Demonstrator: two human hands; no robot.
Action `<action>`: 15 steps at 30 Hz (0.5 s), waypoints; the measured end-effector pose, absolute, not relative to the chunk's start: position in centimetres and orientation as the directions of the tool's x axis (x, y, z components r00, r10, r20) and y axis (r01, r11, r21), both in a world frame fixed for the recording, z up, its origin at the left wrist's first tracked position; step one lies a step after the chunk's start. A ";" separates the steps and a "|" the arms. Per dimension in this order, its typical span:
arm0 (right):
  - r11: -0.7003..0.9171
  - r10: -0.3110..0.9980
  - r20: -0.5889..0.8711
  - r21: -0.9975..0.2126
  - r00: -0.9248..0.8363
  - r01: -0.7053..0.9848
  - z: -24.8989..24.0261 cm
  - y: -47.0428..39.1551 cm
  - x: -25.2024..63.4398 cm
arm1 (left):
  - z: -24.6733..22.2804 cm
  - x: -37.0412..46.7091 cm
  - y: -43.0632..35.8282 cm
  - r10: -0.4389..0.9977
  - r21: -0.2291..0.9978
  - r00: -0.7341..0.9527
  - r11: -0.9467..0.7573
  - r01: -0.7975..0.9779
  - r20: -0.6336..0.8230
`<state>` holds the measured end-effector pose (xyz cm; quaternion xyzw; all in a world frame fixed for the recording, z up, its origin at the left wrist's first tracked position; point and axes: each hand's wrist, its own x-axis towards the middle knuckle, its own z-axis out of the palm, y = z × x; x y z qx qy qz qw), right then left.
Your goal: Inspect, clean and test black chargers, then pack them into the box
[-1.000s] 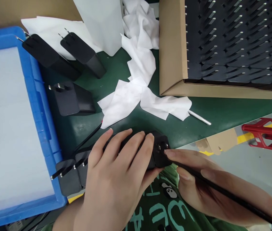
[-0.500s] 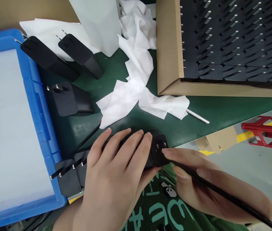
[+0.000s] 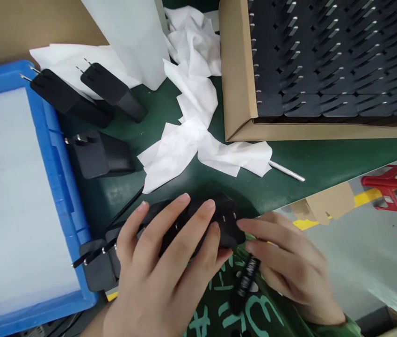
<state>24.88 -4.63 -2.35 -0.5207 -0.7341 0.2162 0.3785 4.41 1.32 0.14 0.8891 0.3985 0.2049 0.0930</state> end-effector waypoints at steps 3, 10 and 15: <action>0.429 0.902 0.382 -0.731 -0.202 0.532 -2.9 -4.5 24.5 | 0.2 4.6 1.2 0.772 0.344 0.570 -0.636 0.691 0.281; 0.423 0.906 0.359 -0.773 -0.224 0.472 -3.3 -4.8 25.4 | 0.1 4.4 1.0 0.804 0.343 0.530 -0.594 0.728 0.269; 0.467 0.883 0.387 -0.779 -0.264 0.419 -3.8 -4.6 25.8 | 0.2 5.2 0.8 0.809 0.375 0.524 -0.588 0.717 0.266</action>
